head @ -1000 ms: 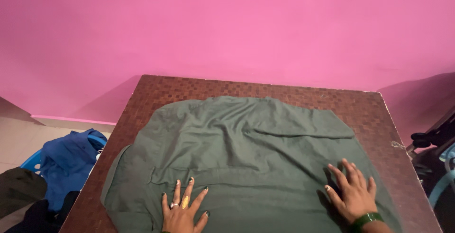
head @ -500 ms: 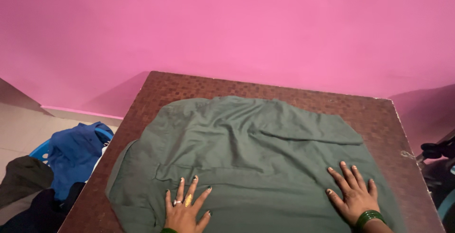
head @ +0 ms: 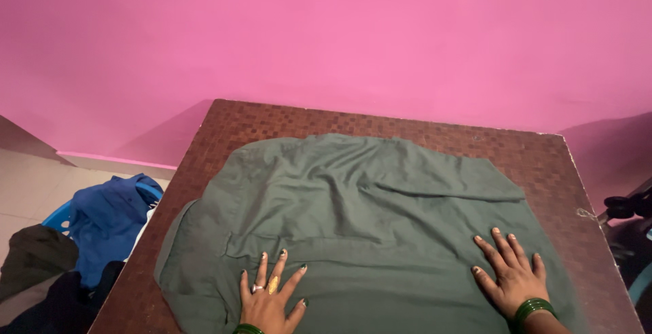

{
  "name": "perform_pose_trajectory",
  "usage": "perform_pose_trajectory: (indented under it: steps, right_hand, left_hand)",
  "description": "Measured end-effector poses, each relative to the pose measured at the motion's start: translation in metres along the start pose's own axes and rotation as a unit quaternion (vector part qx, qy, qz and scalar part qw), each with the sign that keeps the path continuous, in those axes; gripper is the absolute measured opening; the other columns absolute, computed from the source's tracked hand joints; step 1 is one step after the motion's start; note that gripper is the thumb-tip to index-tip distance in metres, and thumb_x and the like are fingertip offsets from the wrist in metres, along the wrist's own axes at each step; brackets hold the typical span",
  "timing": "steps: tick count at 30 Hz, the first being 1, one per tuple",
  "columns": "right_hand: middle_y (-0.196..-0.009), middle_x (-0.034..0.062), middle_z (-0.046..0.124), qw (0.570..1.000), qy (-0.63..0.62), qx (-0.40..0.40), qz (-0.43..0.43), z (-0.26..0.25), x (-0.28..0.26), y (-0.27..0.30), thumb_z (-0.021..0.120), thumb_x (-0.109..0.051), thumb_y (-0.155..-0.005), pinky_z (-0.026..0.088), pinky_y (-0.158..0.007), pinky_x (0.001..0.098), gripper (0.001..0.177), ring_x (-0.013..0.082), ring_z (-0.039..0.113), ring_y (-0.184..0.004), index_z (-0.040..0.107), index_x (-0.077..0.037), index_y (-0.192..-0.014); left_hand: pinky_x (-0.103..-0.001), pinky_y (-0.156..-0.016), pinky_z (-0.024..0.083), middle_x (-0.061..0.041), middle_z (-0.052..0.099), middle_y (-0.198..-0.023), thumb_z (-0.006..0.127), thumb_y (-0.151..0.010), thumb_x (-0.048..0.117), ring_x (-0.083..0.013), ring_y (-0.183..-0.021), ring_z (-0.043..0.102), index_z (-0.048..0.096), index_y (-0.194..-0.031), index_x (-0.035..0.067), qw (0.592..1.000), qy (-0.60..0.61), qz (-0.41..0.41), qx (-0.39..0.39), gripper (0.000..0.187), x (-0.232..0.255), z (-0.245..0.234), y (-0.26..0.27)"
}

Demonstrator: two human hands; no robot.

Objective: The person picks up a green button-down shirt from a pile, spreads it flat on a table, and folds it into a rectangle before placing it into an open suitcase.

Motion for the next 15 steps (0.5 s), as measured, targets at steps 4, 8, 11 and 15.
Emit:
perform_pose_trajectory:
  steps: [4, 8, 11, 15]
  right_hand:
    - [-0.166, -0.0103, 0.013, 1.000, -0.021, 0.007, 0.003, -0.0011, 0.0002, 0.0008, 0.047, -0.065, -0.084, 0.012, -0.120, 0.0553, 0.074, 0.0171, 0.011, -0.153, 0.029, -0.051, -0.154]
    - [-0.167, -0.0087, 0.015, 0.999, -0.021, 0.028, -0.005, -0.0012, 0.0009, 0.0018, 0.047, -0.062, -0.084, 0.012, -0.120, 0.0547, 0.071, 0.0176, 0.014, -0.153, 0.032, -0.048, -0.151]
    - [-0.167, -0.0090, 0.015, 1.000, -0.016, 0.017, 0.001, -0.0008, 0.0002, 0.0007, 0.048, -0.061, -0.084, 0.011, -0.120, 0.0539, 0.073, 0.0171, 0.014, -0.153, 0.032, -0.049, -0.155]
    - [-0.166, -0.0101, 0.016, 1.000, -0.018, 0.019, 0.006, 0.0010, 0.0011, -0.0007, 0.048, -0.062, -0.084, 0.010, -0.121, 0.0530, 0.071, 0.0164, 0.014, -0.153, 0.033, -0.051, -0.154]
  left_hand:
    - [-0.076, -0.112, 0.004, -0.004, 0.004, -0.172, 0.064, -0.086, 0.054, -0.0395, -0.154, -0.002, 0.035, -0.156, 0.048, 1.000, -0.006, -0.005, -0.013, 0.076, 0.0017, -0.0039, -0.0035]
    - [-0.076, -0.112, 0.005, -0.004, 0.004, -0.172, 0.063, -0.087, 0.052, -0.0391, -0.152, -0.002, 0.036, -0.155, 0.046, 1.000, 0.000, -0.009, -0.026, 0.074, 0.0023, -0.0054, -0.0016]
    - [-0.076, -0.109, 0.007, -0.007, 0.009, -0.171, 0.066, -0.083, 0.051, -0.0429, -0.155, 0.003, 0.041, -0.154, 0.045, 0.999, 0.013, 0.026, 0.043, 0.075, 0.0025, -0.0090, -0.0008]
    - [-0.076, -0.111, 0.007, -0.006, 0.006, -0.172, 0.064, -0.085, 0.052, -0.0420, -0.156, 0.001, 0.038, -0.155, 0.046, 1.000, 0.003, 0.004, -0.009, 0.075, 0.0022, -0.0080, -0.0011]
Point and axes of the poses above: each hand's wrist, its own y-axis away from the middle knuckle, its own z-axis out of the palm, x = y × z, the point moved 2 cm from there along -y, towards the middle knuckle
